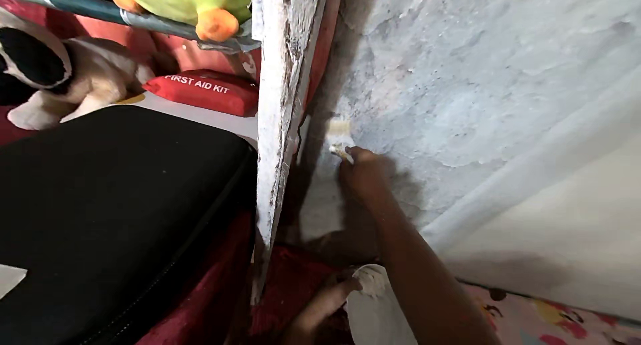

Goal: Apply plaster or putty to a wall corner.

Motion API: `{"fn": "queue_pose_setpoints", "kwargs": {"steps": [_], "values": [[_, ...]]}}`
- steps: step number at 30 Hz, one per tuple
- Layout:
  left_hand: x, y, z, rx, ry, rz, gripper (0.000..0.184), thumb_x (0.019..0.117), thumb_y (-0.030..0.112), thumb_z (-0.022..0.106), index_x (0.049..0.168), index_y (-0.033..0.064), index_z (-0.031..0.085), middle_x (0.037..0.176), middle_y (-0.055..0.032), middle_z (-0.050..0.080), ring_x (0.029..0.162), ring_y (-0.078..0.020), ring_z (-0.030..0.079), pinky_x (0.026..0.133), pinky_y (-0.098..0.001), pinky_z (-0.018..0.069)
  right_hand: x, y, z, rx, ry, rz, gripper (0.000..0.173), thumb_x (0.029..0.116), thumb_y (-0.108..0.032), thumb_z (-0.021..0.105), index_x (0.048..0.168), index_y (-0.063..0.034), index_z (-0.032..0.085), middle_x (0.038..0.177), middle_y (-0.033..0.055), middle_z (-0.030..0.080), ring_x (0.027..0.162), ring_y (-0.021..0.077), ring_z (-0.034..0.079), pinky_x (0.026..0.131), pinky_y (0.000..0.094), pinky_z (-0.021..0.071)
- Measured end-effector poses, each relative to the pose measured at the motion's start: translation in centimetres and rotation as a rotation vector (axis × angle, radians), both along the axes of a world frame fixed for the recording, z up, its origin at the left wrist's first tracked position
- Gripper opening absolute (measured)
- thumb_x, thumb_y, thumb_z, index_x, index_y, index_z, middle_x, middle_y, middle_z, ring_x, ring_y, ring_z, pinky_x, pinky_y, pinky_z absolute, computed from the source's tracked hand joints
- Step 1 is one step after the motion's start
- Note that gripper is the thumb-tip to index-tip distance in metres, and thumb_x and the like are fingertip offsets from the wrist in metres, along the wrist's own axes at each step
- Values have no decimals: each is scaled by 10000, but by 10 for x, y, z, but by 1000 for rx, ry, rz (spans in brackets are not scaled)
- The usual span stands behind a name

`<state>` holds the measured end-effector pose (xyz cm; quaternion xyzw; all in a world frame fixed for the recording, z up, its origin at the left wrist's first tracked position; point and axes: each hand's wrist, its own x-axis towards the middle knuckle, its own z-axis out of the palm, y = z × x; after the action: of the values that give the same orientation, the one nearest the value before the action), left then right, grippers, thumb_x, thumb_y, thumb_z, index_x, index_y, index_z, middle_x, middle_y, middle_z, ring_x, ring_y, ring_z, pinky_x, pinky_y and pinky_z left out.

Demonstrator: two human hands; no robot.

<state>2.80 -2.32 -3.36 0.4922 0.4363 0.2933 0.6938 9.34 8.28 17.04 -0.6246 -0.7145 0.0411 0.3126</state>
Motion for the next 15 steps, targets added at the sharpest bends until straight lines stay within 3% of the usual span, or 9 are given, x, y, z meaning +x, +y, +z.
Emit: {"fn": "queue_pose_setpoints", "kwargs": {"steps": [2, 5, 9, 13, 15], "values": [[0, 1, 0, 28, -15, 6, 319, 1008, 241, 597, 1262, 53, 639, 1063, -64, 658, 909, -114, 614, 807, -325, 521, -2, -6, 10, -65, -9, -6, 337, 1027, -141, 571, 1325, -3, 646, 1196, 247, 688, 1106, 416, 666, 951, 603, 514], [0, 0, 1, 25, -30, 0, 298, 1016, 242, 590, 1235, 47, 638, 1034, -59, 652, 887, -106, 612, 788, -312, 525, -2, -11, 17, 69, 14, 0, 358, 1026, -122, 563, 1350, 12, 633, 1192, 262, 692, 1089, 424, 676, 936, 592, 524], [1, 0, 4, 23, 8, 3, 315, 1007, 238, 611, 1269, 63, 633, 1029, -51, 646, 846, -97, 590, 744, -295, 505, 1, -6, 23, -107, -25, 13, 320, 1016, -148, 588, 1292, -4, 663, 1174, 271, 678, 1099, 443, 654, 916, 632, 510], [-1, -1, 8, 15, -1, -6, 368, 1014, 234, 598, 1338, 59, 602, 1127, -81, 647, 945, -124, 601, 826, -326, 508, 4, -3, 35, 52, -28, -25, 399, 1019, -171, 561, 1387, -31, 625, 1205, 252, 690, 1129, 412, 663, 971, 585, 505], [-1, -2, 7, 2, 6, 2, 341, 1017, 251, 600, 1293, 51, 611, 1096, -81, 640, 930, -129, 597, 818, -330, 507, 5, 6, 36, -56, -101, -50, 409, 1030, -171, 547, 1407, -20, 595, 1270, 262, 661, 1204, 427, 629, 1017, 599, 481]]}}
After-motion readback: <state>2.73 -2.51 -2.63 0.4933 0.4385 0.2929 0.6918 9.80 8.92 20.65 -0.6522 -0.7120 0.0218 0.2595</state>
